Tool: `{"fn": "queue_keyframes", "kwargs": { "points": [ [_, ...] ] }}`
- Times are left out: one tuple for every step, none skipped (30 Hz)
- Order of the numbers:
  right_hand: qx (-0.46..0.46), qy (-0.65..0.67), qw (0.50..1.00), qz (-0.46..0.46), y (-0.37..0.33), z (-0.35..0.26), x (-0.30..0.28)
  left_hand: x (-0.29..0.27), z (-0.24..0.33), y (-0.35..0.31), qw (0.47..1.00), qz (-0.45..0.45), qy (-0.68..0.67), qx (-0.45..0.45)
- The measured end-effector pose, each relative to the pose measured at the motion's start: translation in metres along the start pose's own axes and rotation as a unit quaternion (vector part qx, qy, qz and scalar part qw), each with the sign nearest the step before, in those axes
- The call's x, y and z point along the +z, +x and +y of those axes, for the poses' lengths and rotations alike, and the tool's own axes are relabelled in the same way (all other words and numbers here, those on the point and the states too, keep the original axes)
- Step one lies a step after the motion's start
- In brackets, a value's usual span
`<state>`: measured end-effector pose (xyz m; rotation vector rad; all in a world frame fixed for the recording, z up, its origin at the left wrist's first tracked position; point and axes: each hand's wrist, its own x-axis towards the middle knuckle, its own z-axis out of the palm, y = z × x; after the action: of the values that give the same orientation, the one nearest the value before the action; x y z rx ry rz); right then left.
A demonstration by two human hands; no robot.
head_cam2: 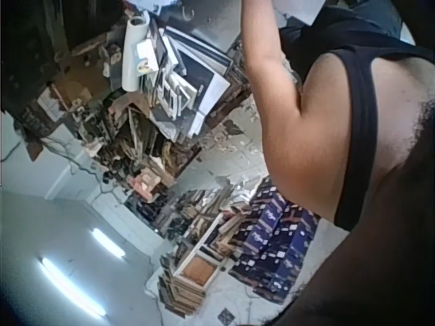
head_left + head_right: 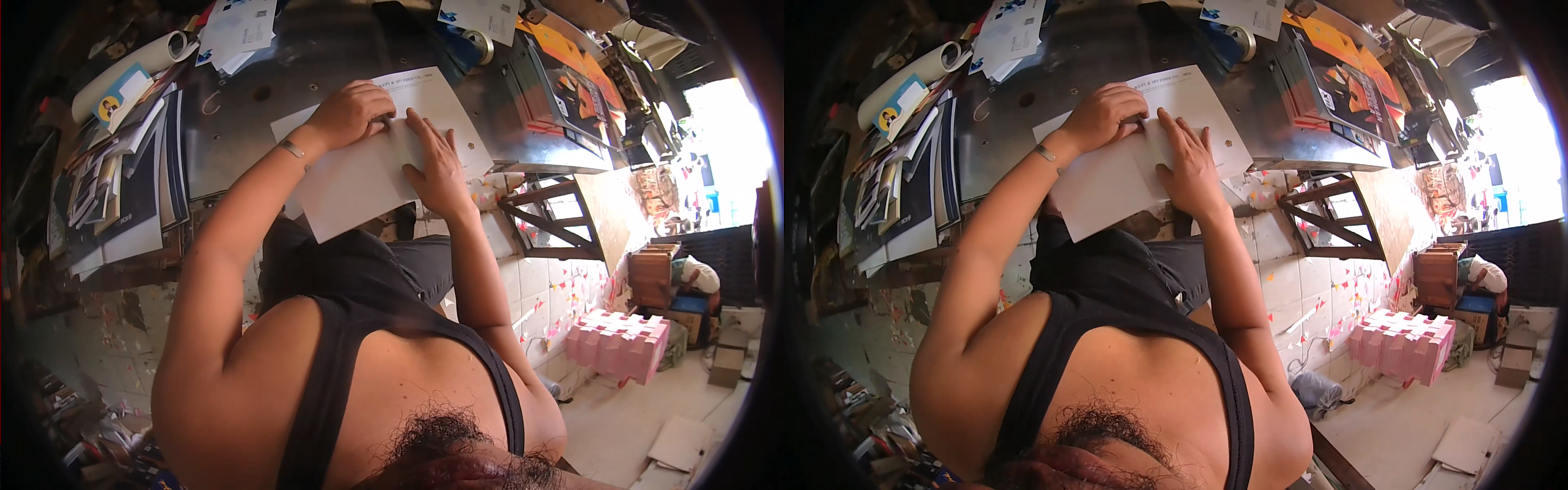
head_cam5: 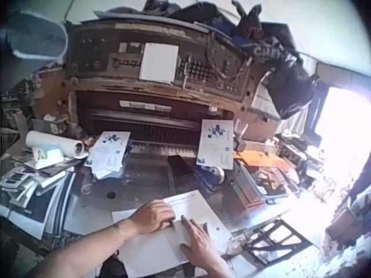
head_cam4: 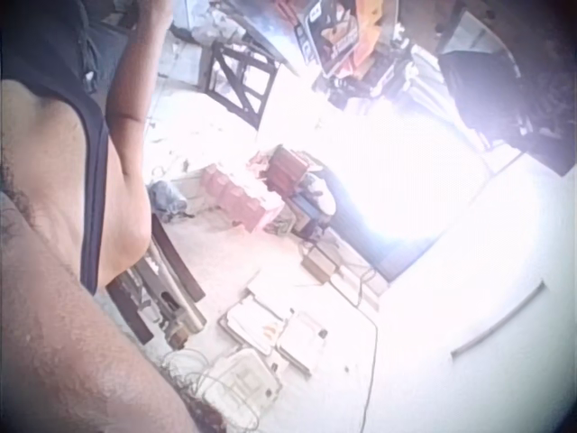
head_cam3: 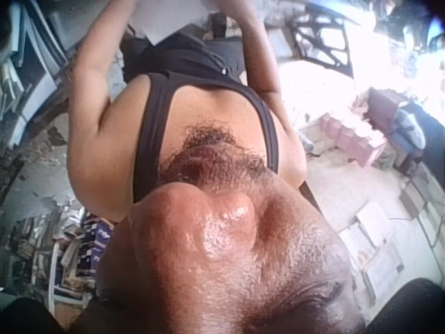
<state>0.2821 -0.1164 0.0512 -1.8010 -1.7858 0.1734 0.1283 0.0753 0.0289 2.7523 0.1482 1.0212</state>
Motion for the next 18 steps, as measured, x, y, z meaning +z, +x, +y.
{"fn": "queue_keyframes", "kwargs": {
  "points": [
    [-0.003, 0.021, 1.0, -0.011, 0.0, 0.002, -0.004, 0.002, 0.0, 0.001, 1.0, -0.011, -0.013, -0.002],
    [-0.003, 0.021, 1.0, -0.011, 0.0, 0.003, -0.006, 0.004, -0.001, 0.001, 0.999, -0.021, -0.026, -0.005],
    [-0.007, 0.033, 0.999, -0.013, -0.001, 0.005, -0.008, 0.004, 0.0, 0.001, 0.999, -0.022, -0.027, -0.004],
    [-0.011, 0.046, 0.999, -0.015, -0.001, 0.006, -0.01, 0.005, 0.0, 0.001, 0.999, -0.015, -0.033, 0.004],
    [-0.009, 0.046, 0.999, -0.014, -0.002, 0.007, -0.01, 0.005, 0.0, 0.0, 0.999, -0.007, -0.039, 0.012],
    [-0.013, 0.041, 0.999, -0.016, -0.001, 0.007, -0.011, 0.005, 0.0, 0.0, 0.999, -0.008, -0.039, 0.013],
    [-0.016, 0.037, 0.999, -0.018, -0.001, 0.008, -0.011, 0.005, 0.0, -0.001, 0.999, 0.004, -0.039, 0.019],
    [-0.015, 0.037, 0.999, -0.017, -0.001, 0.008, -0.011, 0.004, 0.0, -0.001, 0.999, 0.017, -0.039, 0.025],
    [-0.014, 0.036, 0.999, -0.015, -0.001, 0.008, -0.01, 0.004, 0.0, -0.003, 0.999, 0.016, -0.039, 0.025],
    [-0.013, 0.034, 0.999, -0.013, -0.001, 0.008, -0.009, 0.004, -0.001, -0.004, 0.999, 0.013, -0.029, 0.025],
    [-0.013, 0.035, 0.999, -0.013, -0.001, 0.008, -0.009, 0.004, -0.002, -0.005, 0.999, 0.009, -0.02, 0.025],
    [-0.011, 0.035, 0.999, -0.013, -0.002, 0.008, -0.01, 0.003, 0.0, -0.004, 0.999, 0.008, -0.021, 0.026],
    [-0.009, 0.034, 0.999, -0.012, -0.002, 0.007, -0.01, 0.002, 0.001, -0.004, 0.999, 0.008, -0.019, 0.027],
    [-0.008, 0.034, 0.999, -0.012, -0.002, 0.006, -0.01, 0.001, 0.003, -0.004, 0.999, 0.009, -0.018, 0.028],
    [-0.009, 0.037, 0.999, -0.01, -0.002, 0.006, -0.01, 0.0, 0.008, -0.004, 0.999, 0.008, -0.02, 0.03],
    [-0.01, 0.04, 0.999, -0.007, -0.002, 0.006, -0.01, -0.001, 0.016, -0.003, 0.999, 0.013, -0.01, 0.032],
    [-0.008, 0.039, 0.999, -0.006, -0.002, 0.006, -0.01, 0.0, 0.02, -0.002, 0.999, 0.017, -0.001, 0.035],
    [-0.009, 0.041, 0.999, -0.003, -0.002, 0.006, -0.01, 0.002, 0.021, -0.002, 0.999, 0.016, -0.001, 0.035]
  ]
}}
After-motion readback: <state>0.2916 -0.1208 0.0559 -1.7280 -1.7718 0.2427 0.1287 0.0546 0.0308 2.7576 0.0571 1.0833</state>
